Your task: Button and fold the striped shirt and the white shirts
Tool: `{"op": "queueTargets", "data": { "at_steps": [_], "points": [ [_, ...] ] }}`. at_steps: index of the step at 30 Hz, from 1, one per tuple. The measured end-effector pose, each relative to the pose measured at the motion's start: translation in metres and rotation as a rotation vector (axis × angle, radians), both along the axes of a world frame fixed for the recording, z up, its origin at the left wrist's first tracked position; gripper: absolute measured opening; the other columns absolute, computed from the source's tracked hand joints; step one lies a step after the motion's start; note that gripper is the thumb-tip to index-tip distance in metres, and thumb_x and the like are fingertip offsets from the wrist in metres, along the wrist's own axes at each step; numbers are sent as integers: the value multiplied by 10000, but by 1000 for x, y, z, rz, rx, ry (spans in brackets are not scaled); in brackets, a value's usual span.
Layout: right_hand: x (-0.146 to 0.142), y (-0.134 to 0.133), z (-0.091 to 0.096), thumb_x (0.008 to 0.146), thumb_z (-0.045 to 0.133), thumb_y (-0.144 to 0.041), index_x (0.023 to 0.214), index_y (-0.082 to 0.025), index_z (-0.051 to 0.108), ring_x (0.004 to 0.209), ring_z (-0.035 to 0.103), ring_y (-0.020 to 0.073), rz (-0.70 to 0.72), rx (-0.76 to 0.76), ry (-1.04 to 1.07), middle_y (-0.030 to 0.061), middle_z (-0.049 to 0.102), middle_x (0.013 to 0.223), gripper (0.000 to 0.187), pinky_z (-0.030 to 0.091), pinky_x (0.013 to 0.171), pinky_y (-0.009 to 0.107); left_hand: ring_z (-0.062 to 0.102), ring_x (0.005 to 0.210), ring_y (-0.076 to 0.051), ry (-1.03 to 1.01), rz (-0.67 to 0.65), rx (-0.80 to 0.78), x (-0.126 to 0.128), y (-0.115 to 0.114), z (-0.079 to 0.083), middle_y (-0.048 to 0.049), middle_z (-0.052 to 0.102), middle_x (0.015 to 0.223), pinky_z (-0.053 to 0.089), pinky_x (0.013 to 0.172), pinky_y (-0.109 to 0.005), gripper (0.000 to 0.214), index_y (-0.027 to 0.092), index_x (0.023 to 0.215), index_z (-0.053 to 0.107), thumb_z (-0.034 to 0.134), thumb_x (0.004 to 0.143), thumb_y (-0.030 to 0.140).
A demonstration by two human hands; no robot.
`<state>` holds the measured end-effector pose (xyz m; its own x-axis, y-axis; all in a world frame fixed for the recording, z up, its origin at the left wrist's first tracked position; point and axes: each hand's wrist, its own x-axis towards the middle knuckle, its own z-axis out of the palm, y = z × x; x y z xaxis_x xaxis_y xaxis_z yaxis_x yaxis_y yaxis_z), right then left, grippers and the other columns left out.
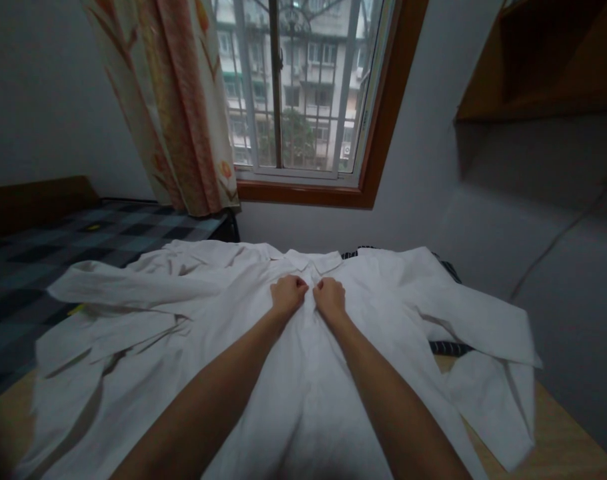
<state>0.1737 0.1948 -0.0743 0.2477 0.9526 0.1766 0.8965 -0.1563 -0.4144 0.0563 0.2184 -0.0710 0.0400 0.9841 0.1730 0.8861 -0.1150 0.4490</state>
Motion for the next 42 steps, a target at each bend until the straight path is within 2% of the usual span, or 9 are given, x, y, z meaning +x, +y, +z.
{"op": "queueTargets", "data": {
  "at_steps": [4,7,9,14,20,28,32,37,42],
  "points": [
    [9,7,-15,801,527,-383,840,-184,701,772,674,185,-22,54,200,50,734,813,267,474,657,245,594,998,-257,60,-29,28,0,-5,4,-84,689,1007,400,872,-395,200,202,884,715,550,857,313],
    [10,7,-23,733,575,-382,759,-178,699,668,664,181,-11,179,444,37,718,695,241,473,607,244,587,1011,-260,140,-65,97,4,-11,4,-112,659,1038,400,876,-387,206,174,922,694,528,878,286],
    [10,6,-26,698,592,-359,736,-175,700,626,653,179,28,224,541,32,707,660,217,474,593,247,599,989,-246,126,-86,86,6,-13,3,-112,653,1039,417,851,-359,206,170,936,687,522,884,283],
    [11,5,-28,703,563,-327,770,-165,709,570,632,168,91,238,589,26,695,642,228,472,563,244,632,935,-210,-80,-71,-50,5,-7,4,-86,692,1007,447,762,-286,192,183,910,698,537,867,280],
    [11,2,-28,706,557,-320,777,-159,704,526,608,151,106,257,632,19,681,627,229,471,539,238,653,880,-208,-221,-47,-173,3,-3,10,-88,726,943,450,710,-276,194,166,889,714,553,829,257],
    [11,1,-25,633,631,-288,681,-145,693,467,546,127,143,270,865,0,630,549,163,435,447,217,655,838,-217,-278,-14,-206,5,-3,7,-102,723,895,442,676,-279,185,166,867,722,586,779,253],
    [14,4,-24,643,629,-303,598,-139,656,443,533,110,174,205,1041,-7,590,494,172,462,439,213,636,749,-191,-389,-24,-189,4,2,-1,-80,704,759,415,627,-259,147,147,787,725,614,748,234],
    [19,8,-25,604,660,-286,655,-129,665,486,592,122,200,134,1112,25,644,554,166,517,473,225,574,579,-131,-478,-69,-225,4,7,-9,-25,617,563,362,527,-216,105,112,704,714,637,704,183],
    [16,8,-29,581,684,-270,649,-144,652,477,597,129,184,141,1062,18,651,554,146,511,465,230,508,471,-102,-520,-99,-252,2,9,-10,1,562,484,342,482,-207,113,107,659,703,626,702,178]
  ]
}}
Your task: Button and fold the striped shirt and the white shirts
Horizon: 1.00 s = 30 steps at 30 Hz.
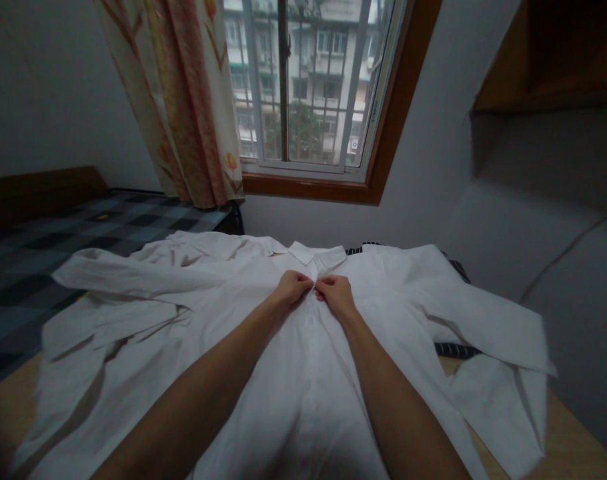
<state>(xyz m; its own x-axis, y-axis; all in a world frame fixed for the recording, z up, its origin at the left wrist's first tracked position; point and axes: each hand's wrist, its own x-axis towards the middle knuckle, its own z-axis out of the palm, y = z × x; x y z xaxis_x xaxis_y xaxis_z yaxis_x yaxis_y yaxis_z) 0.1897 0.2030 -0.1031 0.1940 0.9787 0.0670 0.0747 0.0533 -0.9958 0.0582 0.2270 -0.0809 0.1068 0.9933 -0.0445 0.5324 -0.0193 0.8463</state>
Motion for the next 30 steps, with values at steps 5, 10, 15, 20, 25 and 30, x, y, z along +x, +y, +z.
{"op": "queueTargets", "data": {
  "at_steps": [5,10,15,20,25,30],
  "points": [
    [-5,-5,0,609,674,-273,663,-154,677,450,589,144,-75,45,-163,6,646,521,131,447,444,229,506,447,-116,2,-10,-6,0,-2,3,-26,549,447,351,485,-226,296,114,581,680,588,775,319],
    [-6,-8,1,661,622,-261,661,-167,689,506,620,165,-172,128,-446,18,664,536,116,438,503,239,586,567,-155,93,36,56,2,-9,7,-62,635,554,392,553,-243,210,125,684,720,634,739,308],
    [-6,-7,0,645,668,-316,625,-171,684,520,606,170,-164,155,-431,24,656,535,148,448,521,254,617,688,-181,168,62,95,5,-10,8,-94,688,697,397,612,-257,183,124,754,724,550,772,177],
    [-6,-4,0,629,646,-325,650,-163,639,473,567,139,-52,50,-122,6,617,525,164,447,455,237,613,760,-191,192,20,152,5,-8,7,-105,700,799,404,663,-266,221,116,803,713,500,825,173],
    [-4,-1,5,633,588,-321,641,-175,562,442,532,109,32,-10,-61,-16,574,546,148,372,362,191,591,737,-160,193,-87,229,1,-6,9,-67,690,767,406,684,-239,235,123,765,699,488,851,180],
    [-5,-3,7,664,577,-350,670,-188,560,447,516,121,17,1,-106,-27,551,534,162,366,363,207,575,678,-146,181,-115,267,-2,-7,9,-53,677,720,404,657,-232,245,125,752,690,470,850,172]
  ]
}}
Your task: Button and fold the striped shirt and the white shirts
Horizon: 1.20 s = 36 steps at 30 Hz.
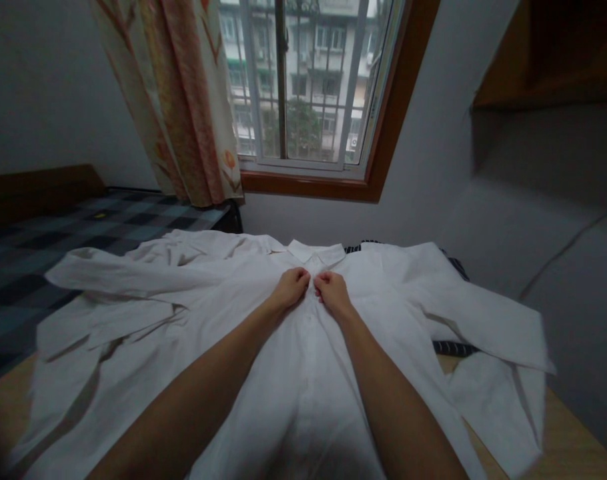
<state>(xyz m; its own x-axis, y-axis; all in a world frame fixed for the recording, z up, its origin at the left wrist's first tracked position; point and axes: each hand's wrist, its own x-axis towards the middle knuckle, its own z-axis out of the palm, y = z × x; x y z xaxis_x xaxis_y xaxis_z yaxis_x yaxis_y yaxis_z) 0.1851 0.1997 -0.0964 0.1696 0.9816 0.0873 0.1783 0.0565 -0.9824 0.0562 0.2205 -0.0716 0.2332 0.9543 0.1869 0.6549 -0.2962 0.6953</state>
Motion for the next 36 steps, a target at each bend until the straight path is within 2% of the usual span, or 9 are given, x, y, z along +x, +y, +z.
{"op": "queueTargets", "data": {
  "at_steps": [7,12,18,21,25,28,31,33,36],
  "points": [
    [-1,-2,-7,737,563,-345,712,-184,633,616,601,169,-148,205,-350,31,669,664,177,461,600,272,602,752,-167,9,63,-5,4,-5,0,-74,692,800,422,703,-250,162,131,791,685,527,821,150],
    [-1,-4,-6,748,576,-336,745,-177,668,668,628,184,-152,212,-409,46,700,720,184,462,664,283,604,839,-179,-16,125,46,11,-11,-2,-71,694,880,425,759,-259,129,156,828,661,538,819,119],
    [-7,-11,2,772,559,-306,764,-190,677,689,626,187,-223,233,-540,47,709,752,166,458,709,294,592,796,-163,-115,155,58,13,-16,0,-44,673,824,420,732,-256,124,168,820,618,528,801,84],
    [-8,-13,3,765,554,-301,754,-187,675,684,621,187,-251,256,-532,50,703,744,167,456,707,296,578,769,-158,-147,173,89,13,-16,-1,-27,651,793,408,706,-254,156,175,831,591,516,769,52],
    [-7,-7,-1,737,556,-326,729,-177,651,626,604,176,-212,209,-334,39,672,679,177,458,610,273,558,733,-145,-152,160,131,13,-14,-1,7,611,752,387,669,-240,199,194,862,544,502,749,36],
    [-5,0,-6,729,547,-352,753,-174,632,529,572,162,-160,121,-202,8,627,593,199,430,486,249,558,726,-146,-101,117,154,12,-14,-1,10,602,738,381,662,-239,187,199,868,532,495,766,46],
    [-1,2,-8,751,517,-356,799,-171,628,507,566,164,-204,94,-196,5,621,584,221,428,462,250,582,774,-169,27,106,192,8,-15,-2,-23,636,800,398,699,-261,148,196,921,552,487,827,102],
    [2,0,-7,770,505,-333,824,-172,629,596,598,176,-274,119,-249,33,660,678,210,471,557,271,596,866,-203,153,133,217,3,-15,-3,-69,660,898,413,761,-299,146,187,979,571,468,877,166],
    [7,-5,-5,795,506,-273,880,-167,653,851,624,220,-313,166,-554,90,697,902,200,475,793,324,546,1095,-264,339,91,247,-3,-16,-8,-119,657,1086,375,937,-413,225,182,1047,593,408,921,199]
  ]
}}
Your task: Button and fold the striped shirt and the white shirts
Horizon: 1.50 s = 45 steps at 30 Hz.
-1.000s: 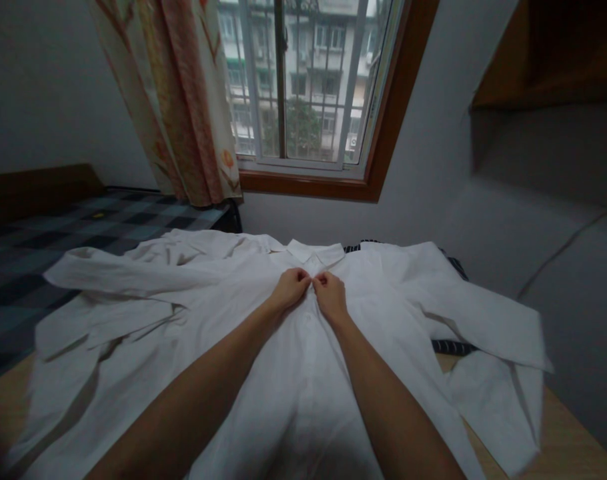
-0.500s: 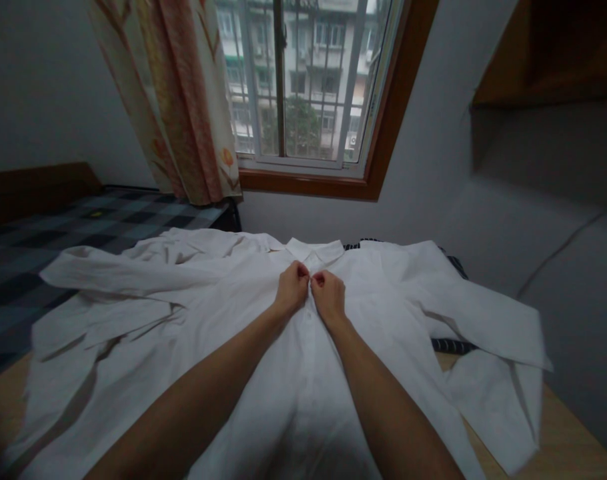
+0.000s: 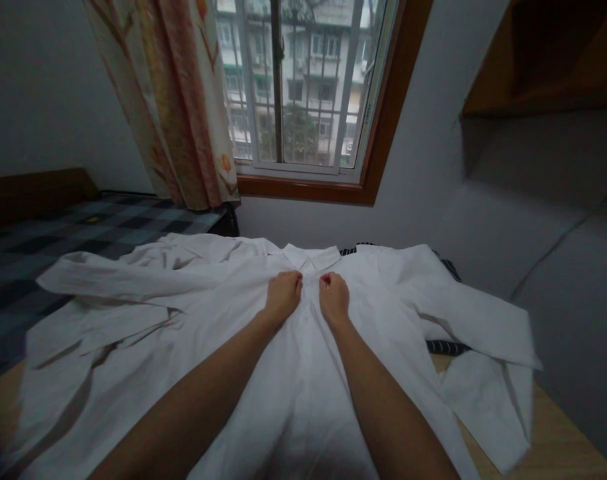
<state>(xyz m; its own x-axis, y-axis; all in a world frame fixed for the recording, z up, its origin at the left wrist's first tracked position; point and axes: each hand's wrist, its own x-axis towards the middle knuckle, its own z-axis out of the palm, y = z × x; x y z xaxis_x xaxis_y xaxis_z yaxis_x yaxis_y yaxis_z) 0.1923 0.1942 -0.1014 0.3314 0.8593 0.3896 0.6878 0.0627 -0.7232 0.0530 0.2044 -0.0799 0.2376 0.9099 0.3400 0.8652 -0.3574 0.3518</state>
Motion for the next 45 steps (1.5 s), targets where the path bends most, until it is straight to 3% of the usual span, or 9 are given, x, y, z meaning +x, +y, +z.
{"op": "queueTargets", "data": {
  "at_steps": [7,15,19,24,28,33,36,39,45],
  "points": [
    [2,-30,2,964,332,-371,1416,-153,420,1375,314,300,201,-276,-657,124,371,1501,510,235,1096,495,250,1405,-313,224,-130,-93,-10,1,-10,-97,339,1521,155,1109,-576,482,202,1411,398,311,952,316],
    [28,-118,0,958,276,-517,1497,-208,276,1433,197,288,364,-326,-806,78,234,1562,621,171,1134,514,143,1443,-315,348,-296,-202,-26,6,-1,-114,197,1568,110,1133,-553,625,157,1493,261,320,938,438],
    [28,-129,3,953,284,-524,1495,-204,280,1431,202,292,331,-358,-787,78,234,1561,630,172,1131,522,145,1442,-325,369,-375,-215,-36,-22,6,-113,193,1569,113,1122,-574,609,199,1482,294,364,936,460],
    [29,-125,1,956,307,-481,1481,-201,313,1429,210,285,318,-340,-738,75,269,1552,595,167,1126,521,190,1434,-299,409,-635,-223,-64,-88,18,-56,291,1544,144,1121,-562,498,285,1429,389,403,936,357],
    [24,-121,9,965,327,-397,1375,-195,480,1368,337,267,266,-315,-641,97,417,1478,482,244,1088,471,208,1427,-318,400,-773,-270,-86,-132,32,-53,308,1537,170,1116,-553,509,298,1444,368,407,941,368],
    [-19,-119,33,858,485,-569,988,-158,665,1025,581,294,30,-242,-544,164,651,1093,468,423,836,383,316,1378,-328,361,-810,-238,-89,-149,41,-56,417,1479,245,1094,-510,429,291,1338,508,445,916,335],
    [-36,-117,40,801,575,-402,954,-155,653,872,616,269,38,-266,-566,145,675,958,300,422,720,344,485,1245,-275,269,-857,-230,-83,-144,46,-56,576,1325,338,1047,-382,290,272,1112,668,514,868,291],
    [-27,-112,36,763,536,-238,773,-172,659,733,613,218,97,-315,-438,100,687,796,140,389,636,301,602,1047,-239,211,-806,-260,-75,-133,49,-62,675,1140,422,924,-314,211,243,928,733,552,819,241],
    [6,-108,17,714,538,-257,664,-178,652,601,567,152,236,-223,42,14,644,624,147,368,566,249,643,839,-213,106,-290,-330,-44,-101,41,-68,716,915,453,737,-272,242,194,958,729,602,756,235]
  ]
}}
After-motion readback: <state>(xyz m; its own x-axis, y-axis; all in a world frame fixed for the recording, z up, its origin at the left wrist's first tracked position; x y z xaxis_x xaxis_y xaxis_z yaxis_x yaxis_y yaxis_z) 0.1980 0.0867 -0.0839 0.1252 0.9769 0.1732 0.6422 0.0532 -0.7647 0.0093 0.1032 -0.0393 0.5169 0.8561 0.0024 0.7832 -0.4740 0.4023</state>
